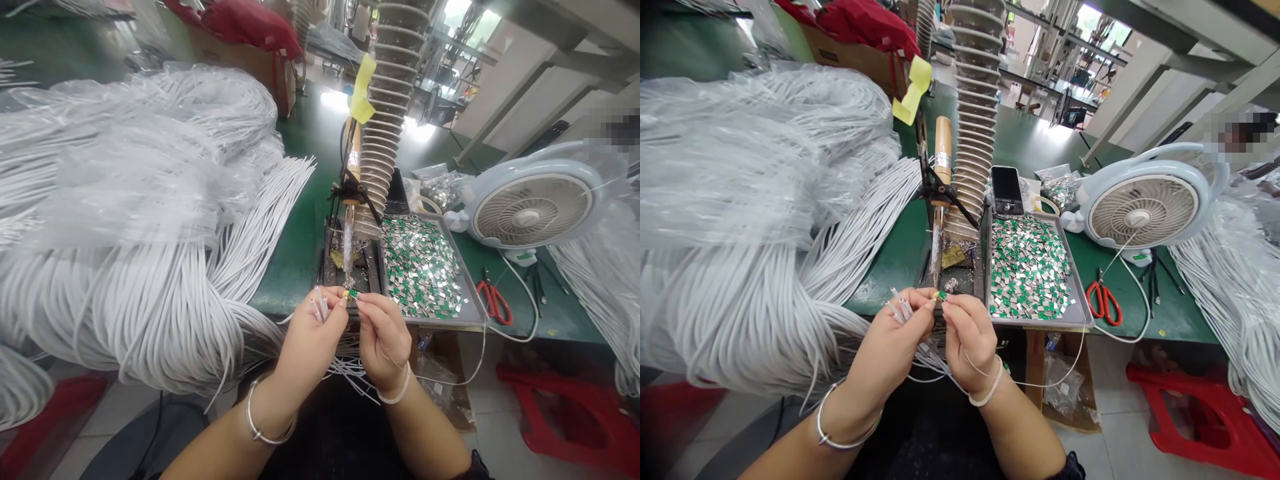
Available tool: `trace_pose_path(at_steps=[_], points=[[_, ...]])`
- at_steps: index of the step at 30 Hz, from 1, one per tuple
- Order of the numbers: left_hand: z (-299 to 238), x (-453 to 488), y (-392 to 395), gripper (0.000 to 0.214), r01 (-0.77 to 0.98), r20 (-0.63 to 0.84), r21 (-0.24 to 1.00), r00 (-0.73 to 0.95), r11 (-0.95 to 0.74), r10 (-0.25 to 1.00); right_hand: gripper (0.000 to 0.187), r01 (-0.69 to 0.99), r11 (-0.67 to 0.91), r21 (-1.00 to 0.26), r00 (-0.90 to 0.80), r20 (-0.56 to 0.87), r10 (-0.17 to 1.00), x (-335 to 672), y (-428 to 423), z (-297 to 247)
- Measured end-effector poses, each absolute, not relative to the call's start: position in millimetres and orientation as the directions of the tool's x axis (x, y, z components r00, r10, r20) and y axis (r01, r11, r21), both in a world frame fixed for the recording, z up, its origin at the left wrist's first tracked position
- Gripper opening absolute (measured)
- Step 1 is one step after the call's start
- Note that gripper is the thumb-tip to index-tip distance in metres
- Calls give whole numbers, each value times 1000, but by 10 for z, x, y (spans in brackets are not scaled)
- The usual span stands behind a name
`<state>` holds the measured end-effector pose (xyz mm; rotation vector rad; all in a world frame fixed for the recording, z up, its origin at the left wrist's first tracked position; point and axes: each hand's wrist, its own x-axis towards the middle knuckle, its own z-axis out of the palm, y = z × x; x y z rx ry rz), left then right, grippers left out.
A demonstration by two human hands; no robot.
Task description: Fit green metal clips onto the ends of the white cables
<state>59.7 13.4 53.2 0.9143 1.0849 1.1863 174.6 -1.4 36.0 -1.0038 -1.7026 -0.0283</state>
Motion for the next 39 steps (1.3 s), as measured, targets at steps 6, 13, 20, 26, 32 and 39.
trace_pose_path(at_steps=[6, 13, 20, 26, 32, 39], points=[[530, 583, 162, 11, -259, -146, 955, 15, 145, 989, 31, 635, 642, -430, -31, 816, 577, 1710, 35, 387], [539, 583, 189, 11, -260, -153, 955, -13, 144, 988, 31, 653, 640, -406, -26, 832, 555, 1701, 79, 387], [552, 585, 199, 10, -268, -136, 955, -19, 126, 990, 33, 655, 635, -409, -38, 822, 568, 1708, 82, 386], [564, 584, 195, 11, -260, -129, 958, -24, 118, 991, 35, 638, 655, -405, -36, 833, 551, 1697, 80, 413], [576, 583, 196, 11, -282, -123, 953, -13, 115, 992, 36, 647, 648, -402, -32, 834, 550, 1686, 91, 393], [563, 586, 181, 13, -266, -145, 955, -34, 131, 989, 31, 647, 657, -387, -35, 846, 532, 1683, 90, 401]])
